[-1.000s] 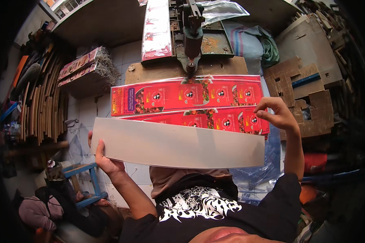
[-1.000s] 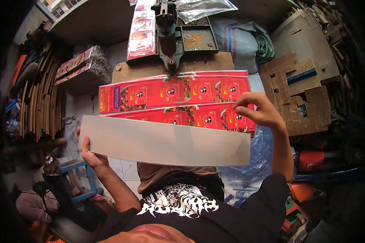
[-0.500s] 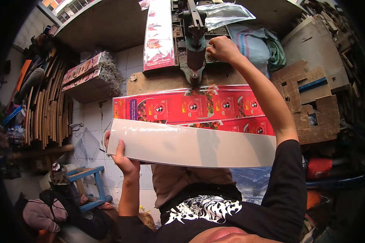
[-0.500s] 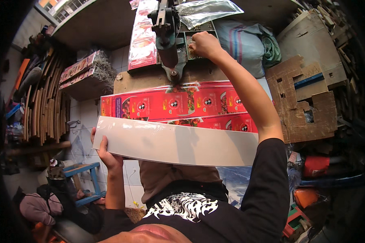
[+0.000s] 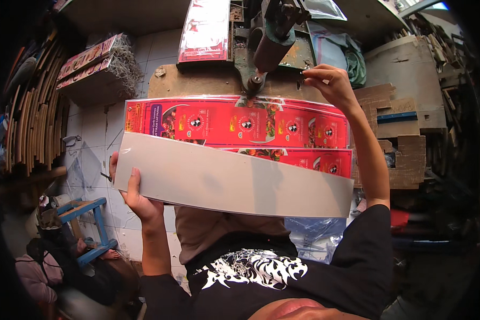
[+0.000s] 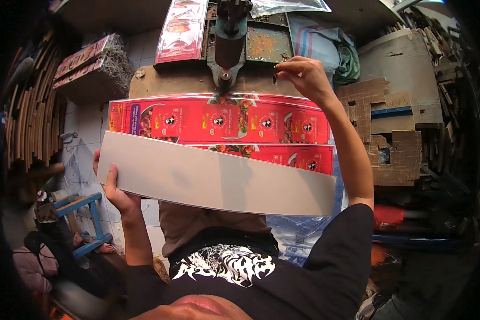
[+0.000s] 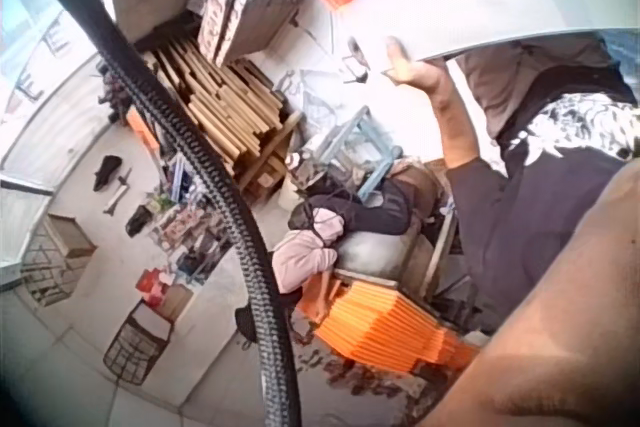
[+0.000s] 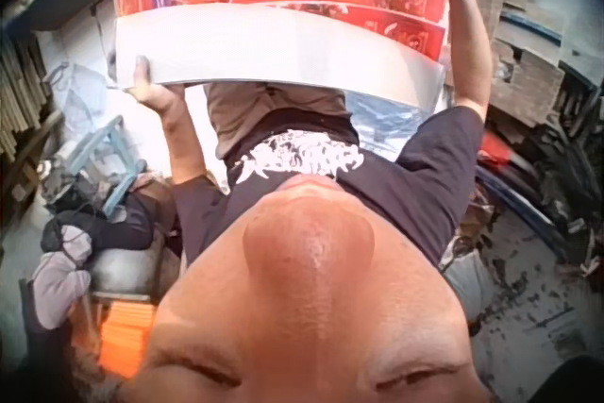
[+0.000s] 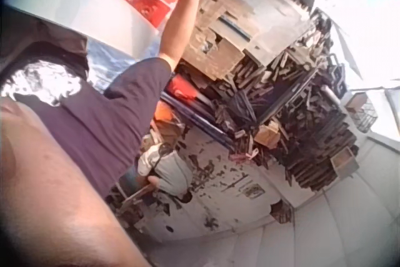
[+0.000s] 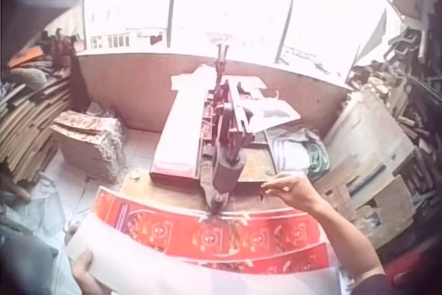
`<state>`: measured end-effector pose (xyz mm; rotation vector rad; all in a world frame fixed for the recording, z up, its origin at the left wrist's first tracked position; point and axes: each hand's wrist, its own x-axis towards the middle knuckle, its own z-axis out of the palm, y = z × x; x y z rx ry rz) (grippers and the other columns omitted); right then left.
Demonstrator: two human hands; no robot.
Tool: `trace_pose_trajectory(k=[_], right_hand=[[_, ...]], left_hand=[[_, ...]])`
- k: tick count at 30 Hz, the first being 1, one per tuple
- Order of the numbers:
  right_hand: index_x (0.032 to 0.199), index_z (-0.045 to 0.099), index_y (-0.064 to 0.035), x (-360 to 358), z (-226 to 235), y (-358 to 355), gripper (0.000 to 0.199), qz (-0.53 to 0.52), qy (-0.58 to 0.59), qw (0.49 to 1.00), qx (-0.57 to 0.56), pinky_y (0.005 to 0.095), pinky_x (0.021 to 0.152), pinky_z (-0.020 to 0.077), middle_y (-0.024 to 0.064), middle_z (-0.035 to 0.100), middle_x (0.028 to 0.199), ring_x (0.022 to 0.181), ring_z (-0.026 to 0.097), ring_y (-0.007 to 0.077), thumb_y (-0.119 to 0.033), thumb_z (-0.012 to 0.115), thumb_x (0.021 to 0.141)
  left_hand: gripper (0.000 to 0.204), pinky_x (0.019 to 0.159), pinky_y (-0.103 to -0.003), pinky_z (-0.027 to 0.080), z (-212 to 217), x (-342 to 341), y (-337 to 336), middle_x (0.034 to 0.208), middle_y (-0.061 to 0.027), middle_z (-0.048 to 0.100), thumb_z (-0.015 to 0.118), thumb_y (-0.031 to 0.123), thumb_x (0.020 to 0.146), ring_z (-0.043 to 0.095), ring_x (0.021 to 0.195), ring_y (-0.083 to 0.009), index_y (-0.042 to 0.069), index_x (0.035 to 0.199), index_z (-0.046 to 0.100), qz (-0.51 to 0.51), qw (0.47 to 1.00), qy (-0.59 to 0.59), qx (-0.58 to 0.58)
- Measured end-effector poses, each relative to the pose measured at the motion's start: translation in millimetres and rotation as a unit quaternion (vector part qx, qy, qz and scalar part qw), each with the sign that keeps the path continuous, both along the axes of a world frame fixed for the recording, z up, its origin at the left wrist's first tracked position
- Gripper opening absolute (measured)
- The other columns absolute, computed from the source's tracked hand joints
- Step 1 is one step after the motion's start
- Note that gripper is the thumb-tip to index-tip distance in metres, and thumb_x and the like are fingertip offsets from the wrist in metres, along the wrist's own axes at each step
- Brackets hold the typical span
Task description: The person aligns cardboard packaging strips, places rivets onto a punch press machine by hand, and fastens the rivets onto the cardboard strips with the machine.
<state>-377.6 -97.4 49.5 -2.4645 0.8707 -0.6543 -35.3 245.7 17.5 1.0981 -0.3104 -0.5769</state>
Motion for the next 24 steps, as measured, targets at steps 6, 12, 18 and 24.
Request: trace_pose_trajectory(k=[6, 12, 18, 24], right_hand=[[0.102, 0.079, -0.005, -16, -29, 2, 0.021, -0.002, 0.025, 1.0, -0.011, 0.0311, 0.071, 0.0551, 0.0108, 0.074, 0.091, 0.079, 0.072, 0.0234, -0.006, 0.08, 0.081], [0.098, 0.078, -0.0033, -12, -37, 2, 0.018, 0.001, 0.003, 1.0, -0.023, 0.0321, 0.071, 0.0551, 0.011, 0.074, 0.088, 0.078, 0.072, 0.0244, -0.005, 0.08, 0.08], [0.094, 0.078, -0.0022, -5, -33, 1, 0.015, 0.015, 0.002, 0.999, -0.045, 0.0333, 0.069, 0.0551, 0.0113, 0.072, 0.084, 0.076, 0.071, 0.0265, -0.004, 0.08, 0.079], [0.091, 0.077, -0.0012, -2, -31, -1, 0.014, 0.023, 0.023, 0.998, -0.062, 0.0347, 0.068, 0.0552, 0.0122, 0.071, 0.083, 0.075, 0.071, 0.0287, -0.003, 0.079, 0.078]], left_hand=[[0.05, 0.112, -0.041, 0.041, -3, 0, 0, 0.14, -0.015, 0.052, 0.046, 0.004, 0.099, 0.052, 0.13, -0.0273, 0.006, 0.148, 0.039, 0.002, 1.0, -0.003, -0.003], [0.056, 0.111, -0.041, 0.043, -3, -2, 2, 0.139, -0.0141, 0.05, 0.05, 0.002, 0.094, 0.053, 0.128, -0.0271, 0.004, 0.147, 0.037, -0.001, 1.0, -0.004, -0.007], [0.056, 0.113, -0.042, 0.04, -4, -2, 2, 0.141, -0.014, 0.048, 0.051, 0.003, 0.093, 0.05, 0.131, -0.0275, 0.004, 0.147, 0.037, 0.009, 1.0, -0.005, -0.004], [0.052, 0.113, -0.041, 0.039, -5, -2, 1, 0.141, -0.0146, 0.05, 0.048, 0.003, 0.096, 0.051, 0.131, -0.0276, 0.005, 0.148, 0.038, 0.009, 1.0, -0.009, -0.006]])
